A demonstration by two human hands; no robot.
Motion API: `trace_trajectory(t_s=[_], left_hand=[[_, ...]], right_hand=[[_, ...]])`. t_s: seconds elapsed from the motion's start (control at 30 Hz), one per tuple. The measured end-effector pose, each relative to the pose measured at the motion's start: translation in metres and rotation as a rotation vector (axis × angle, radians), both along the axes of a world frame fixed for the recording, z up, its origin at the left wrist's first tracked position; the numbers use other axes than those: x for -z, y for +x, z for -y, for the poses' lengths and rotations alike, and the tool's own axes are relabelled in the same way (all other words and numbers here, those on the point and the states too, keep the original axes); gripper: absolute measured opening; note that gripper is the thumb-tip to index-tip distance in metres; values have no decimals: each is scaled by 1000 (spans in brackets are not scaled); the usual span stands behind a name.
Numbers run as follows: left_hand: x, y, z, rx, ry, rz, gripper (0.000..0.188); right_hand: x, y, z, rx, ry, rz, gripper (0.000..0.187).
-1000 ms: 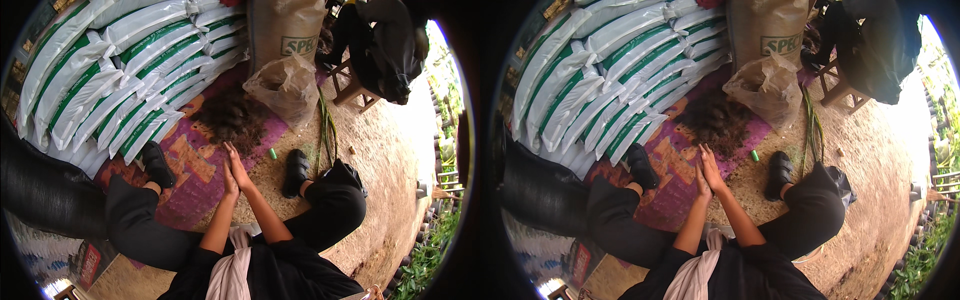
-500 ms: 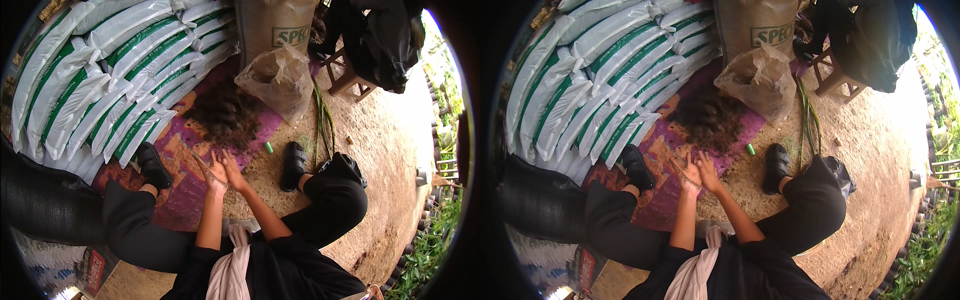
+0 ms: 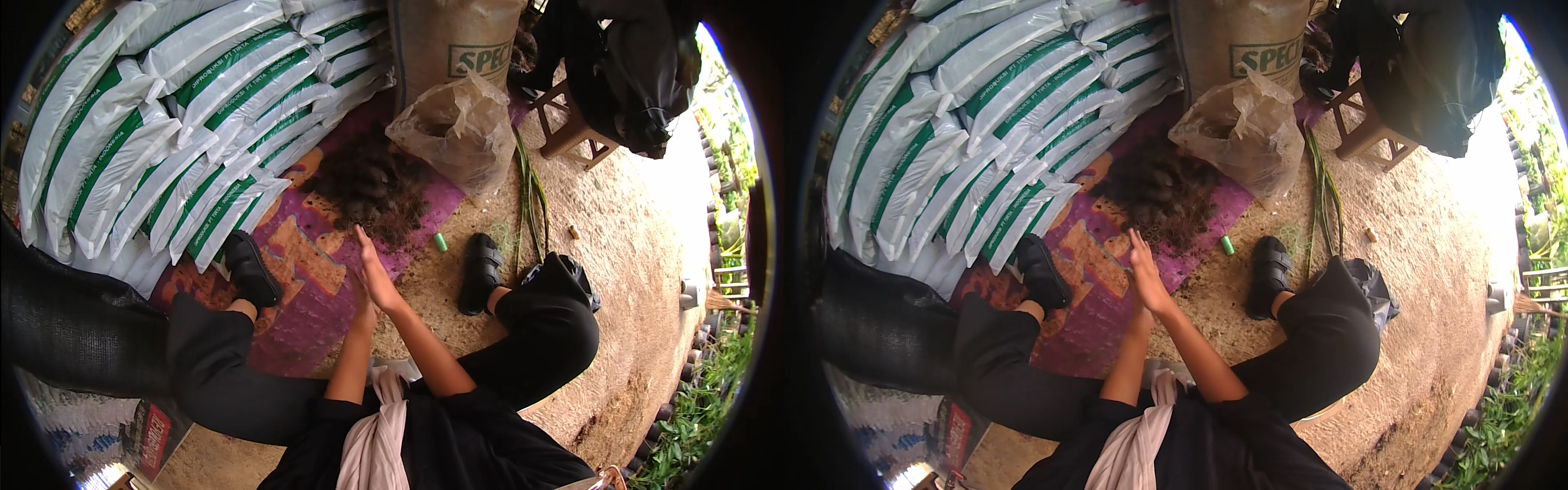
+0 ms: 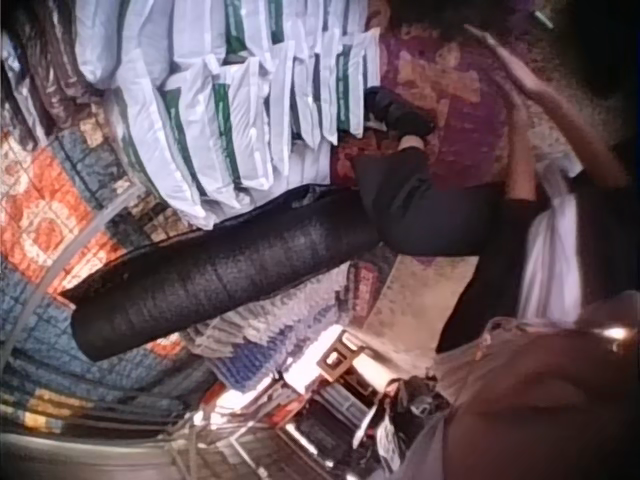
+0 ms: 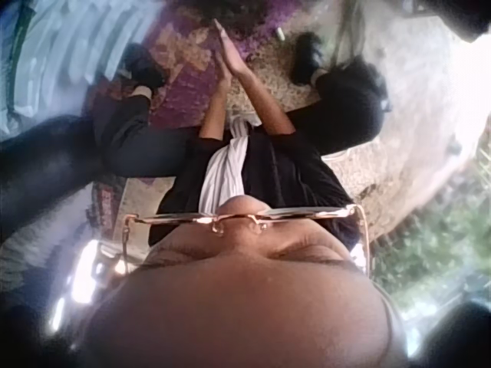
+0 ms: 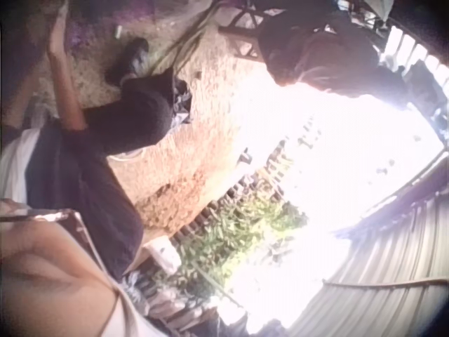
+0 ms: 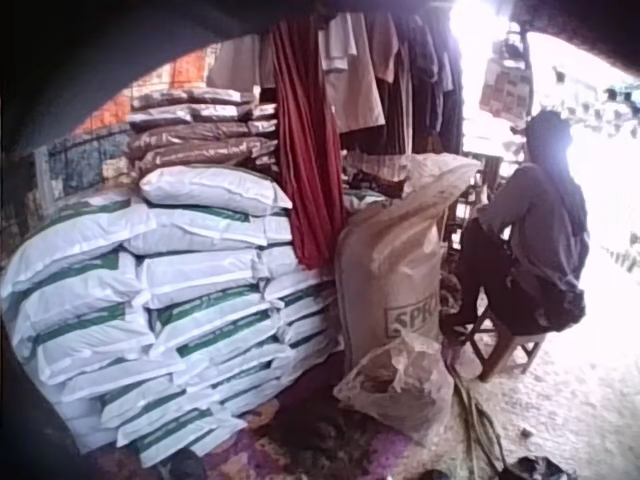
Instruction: The person sits on a mat and mixes dark soil with a granular substrate by hand. They then form the mixture into round balls and wrap each one with a long green leaf strip.
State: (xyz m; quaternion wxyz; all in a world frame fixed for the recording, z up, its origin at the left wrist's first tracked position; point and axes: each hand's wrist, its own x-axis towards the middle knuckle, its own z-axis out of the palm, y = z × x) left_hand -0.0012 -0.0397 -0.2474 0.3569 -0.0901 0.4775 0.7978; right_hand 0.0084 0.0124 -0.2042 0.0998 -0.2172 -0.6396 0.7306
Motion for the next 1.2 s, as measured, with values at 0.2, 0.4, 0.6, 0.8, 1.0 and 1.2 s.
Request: trace_trajectory(t_s=[0.2, 0.4, 0.6, 0.8, 1.0, 1.2], left_hand=[[8, -30, 30, -85, 411, 384, 83], [35, -5, 0, 418, -647, -474, 74], [112, -20, 37, 398, -1044, -568, 72], [93, -52, 30, -99, -647, -97, 53], [73, -79, 20, -339, -437, 10, 41], [73, -78, -10, -355, -424, 104, 38]], right_hand=[[44, 18, 5, -183, 388, 357, 64], [88, 20, -1, 92, -914, 247, 81], [61, 12, -17, 218, -1095, 12, 75], [80, 15, -51, 380, -855, 11, 47], [119, 21, -67, 939, -801, 313, 28], [165, -7, -114, 320, 707, 557, 71]])
